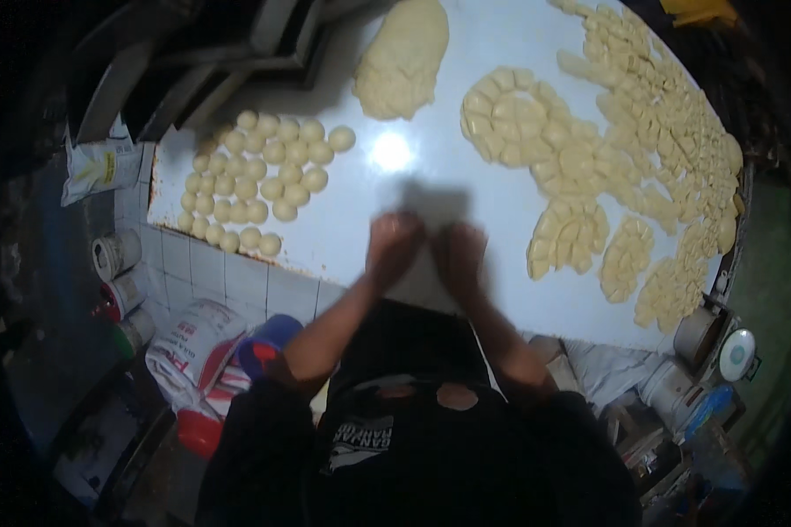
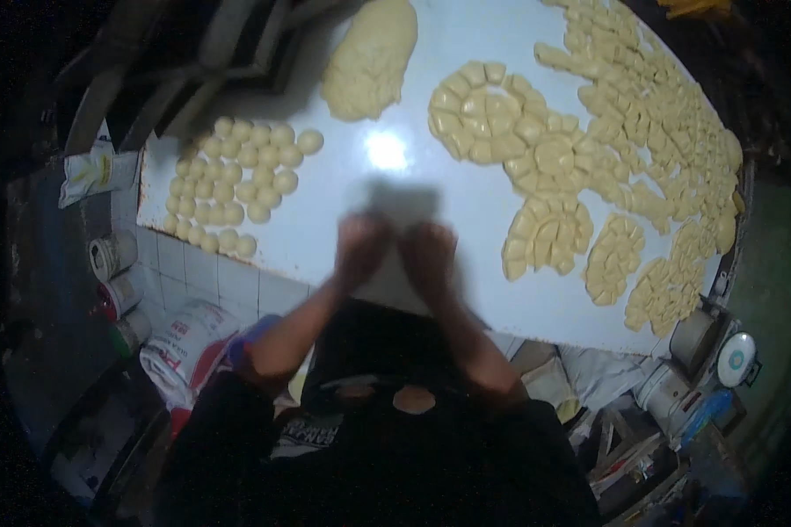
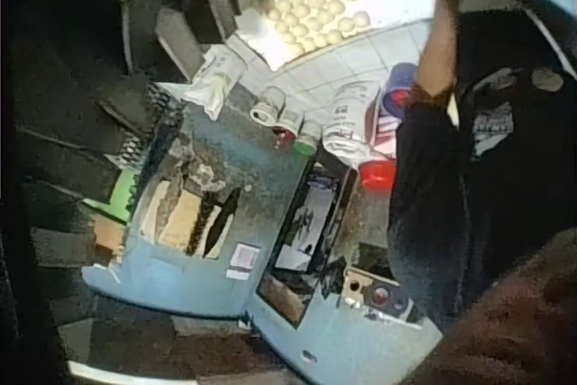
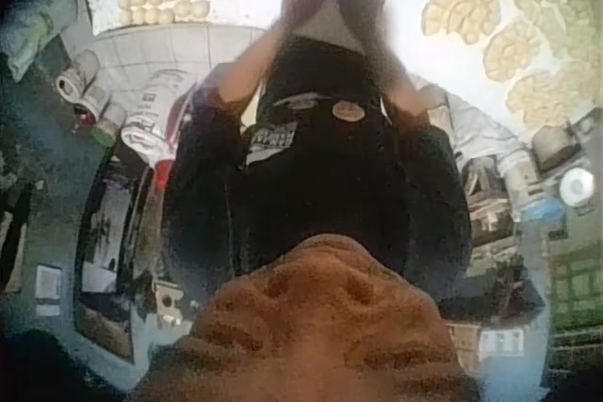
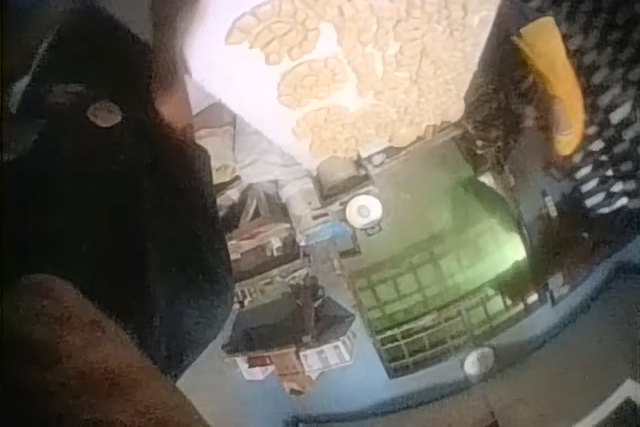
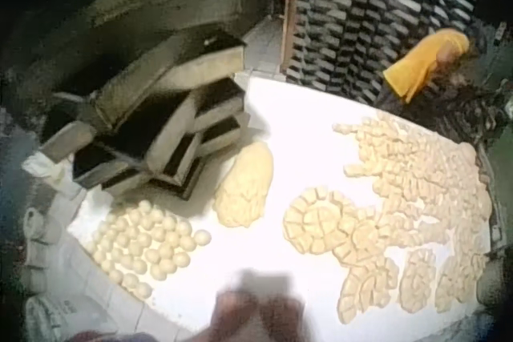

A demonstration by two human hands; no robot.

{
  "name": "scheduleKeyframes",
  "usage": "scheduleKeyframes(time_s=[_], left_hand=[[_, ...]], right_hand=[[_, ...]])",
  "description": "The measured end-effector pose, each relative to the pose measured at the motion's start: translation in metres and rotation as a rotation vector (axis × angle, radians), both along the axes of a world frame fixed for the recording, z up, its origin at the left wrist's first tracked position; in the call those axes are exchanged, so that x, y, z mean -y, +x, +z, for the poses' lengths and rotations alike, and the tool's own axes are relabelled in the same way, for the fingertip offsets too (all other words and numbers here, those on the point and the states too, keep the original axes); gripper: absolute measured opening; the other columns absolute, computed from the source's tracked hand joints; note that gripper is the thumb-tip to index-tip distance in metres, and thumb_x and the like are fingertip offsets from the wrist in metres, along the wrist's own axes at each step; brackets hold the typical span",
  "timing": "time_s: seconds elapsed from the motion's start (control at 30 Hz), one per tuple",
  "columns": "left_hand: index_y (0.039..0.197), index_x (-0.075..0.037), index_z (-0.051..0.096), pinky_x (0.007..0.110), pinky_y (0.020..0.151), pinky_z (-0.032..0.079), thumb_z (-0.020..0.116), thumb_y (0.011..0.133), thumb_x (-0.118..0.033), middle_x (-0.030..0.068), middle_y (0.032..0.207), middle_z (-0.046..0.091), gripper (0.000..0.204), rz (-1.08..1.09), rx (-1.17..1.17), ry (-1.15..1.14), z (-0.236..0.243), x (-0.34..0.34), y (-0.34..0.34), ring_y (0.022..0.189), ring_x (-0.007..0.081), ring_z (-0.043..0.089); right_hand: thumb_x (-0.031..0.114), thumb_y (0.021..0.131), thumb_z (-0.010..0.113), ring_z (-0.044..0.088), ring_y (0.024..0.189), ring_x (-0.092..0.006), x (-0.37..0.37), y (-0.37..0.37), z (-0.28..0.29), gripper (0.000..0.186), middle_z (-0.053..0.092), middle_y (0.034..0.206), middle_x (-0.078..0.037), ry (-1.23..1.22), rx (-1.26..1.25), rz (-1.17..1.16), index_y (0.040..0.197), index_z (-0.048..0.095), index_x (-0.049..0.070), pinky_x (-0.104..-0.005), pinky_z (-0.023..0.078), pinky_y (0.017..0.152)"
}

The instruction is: The person takes dough pieces from portions on the table, rolls them into balls by hand, and arranges the dough balls in rows on the surface.

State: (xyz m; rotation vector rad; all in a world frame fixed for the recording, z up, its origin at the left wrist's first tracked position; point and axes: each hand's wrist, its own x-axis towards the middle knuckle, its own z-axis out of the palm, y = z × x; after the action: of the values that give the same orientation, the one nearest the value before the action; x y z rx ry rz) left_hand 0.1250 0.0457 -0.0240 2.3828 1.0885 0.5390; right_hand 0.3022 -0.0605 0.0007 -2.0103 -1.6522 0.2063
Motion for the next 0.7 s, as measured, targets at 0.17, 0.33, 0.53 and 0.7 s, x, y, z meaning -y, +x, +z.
scheduleKeyframes(time_s=[0.17, 0.33, 0.53, 0.7], left_hand=[[0.093, -0.007, 0.065, 0.051, 0.076, 0.051, 0.078, 0.086, -0.012, 0.0120, 0.078, 0.061, 0.015, -0.178, 0.095, -0.680, 0.022, -0.027, -0.076, 0.076, 0.0360, 0.062], [0.115, -0.009, 0.068, 0.053, 0.099, 0.046, 0.082, 0.085, -0.019, 0.0112, 0.118, 0.066, 0.035, -0.022, -0.080, -0.137, 0.011, -0.010, -0.043, 0.117, 0.0367, 0.059], [0.112, -0.003, 0.070, 0.049, 0.088, 0.055, 0.077, 0.084, 0.004, 0.0187, 0.102, 0.068, 0.030, -0.053, 0.131, -0.277, 0.029, -0.066, -0.088, 0.099, 0.0388, 0.067], [0.108, 0.000, 0.067, 0.051, 0.087, 0.054, 0.061, 0.102, -0.016, 0.0227, 0.105, 0.068, 0.019, -0.080, 0.171, 0.135, 0.088, -0.262, 0.056, 0.100, 0.0430, 0.066]], right_hand=[[0.012, 0.093, 0.074, 0.057, 0.084, -0.0423, 0.006, 0.061, 0.006, 0.018, 0.059, 0.086, -0.020, -0.226, -0.068, 0.212, 0.086, 0.060, 0.002, -0.0558, 0.045, 0.078], [0.014, 0.099, 0.066, 0.060, 0.099, -0.0457, -0.264, 0.062, 0.070, 0.016, 0.061, 0.102, -0.023, 0.222, -0.260, 0.106, 0.100, 0.063, -0.002, -0.0536, 0.050, 0.085], [0.025, 0.106, 0.056, 0.068, 0.090, -0.0273, -0.230, 0.046, 0.019, 0.027, 0.072, 0.101, -0.014, -0.144, -0.479, 0.193, 0.111, 0.072, 0.003, -0.0440, 0.053, 0.077], [0.005, 0.088, 0.081, 0.070, 0.088, -0.0323, -0.006, -0.038, 0.050, 0.017, 0.069, 0.095, -0.012, -0.444, -0.594, 0.109, 0.099, 0.068, 0.008, -0.0416, 0.055, 0.075]])
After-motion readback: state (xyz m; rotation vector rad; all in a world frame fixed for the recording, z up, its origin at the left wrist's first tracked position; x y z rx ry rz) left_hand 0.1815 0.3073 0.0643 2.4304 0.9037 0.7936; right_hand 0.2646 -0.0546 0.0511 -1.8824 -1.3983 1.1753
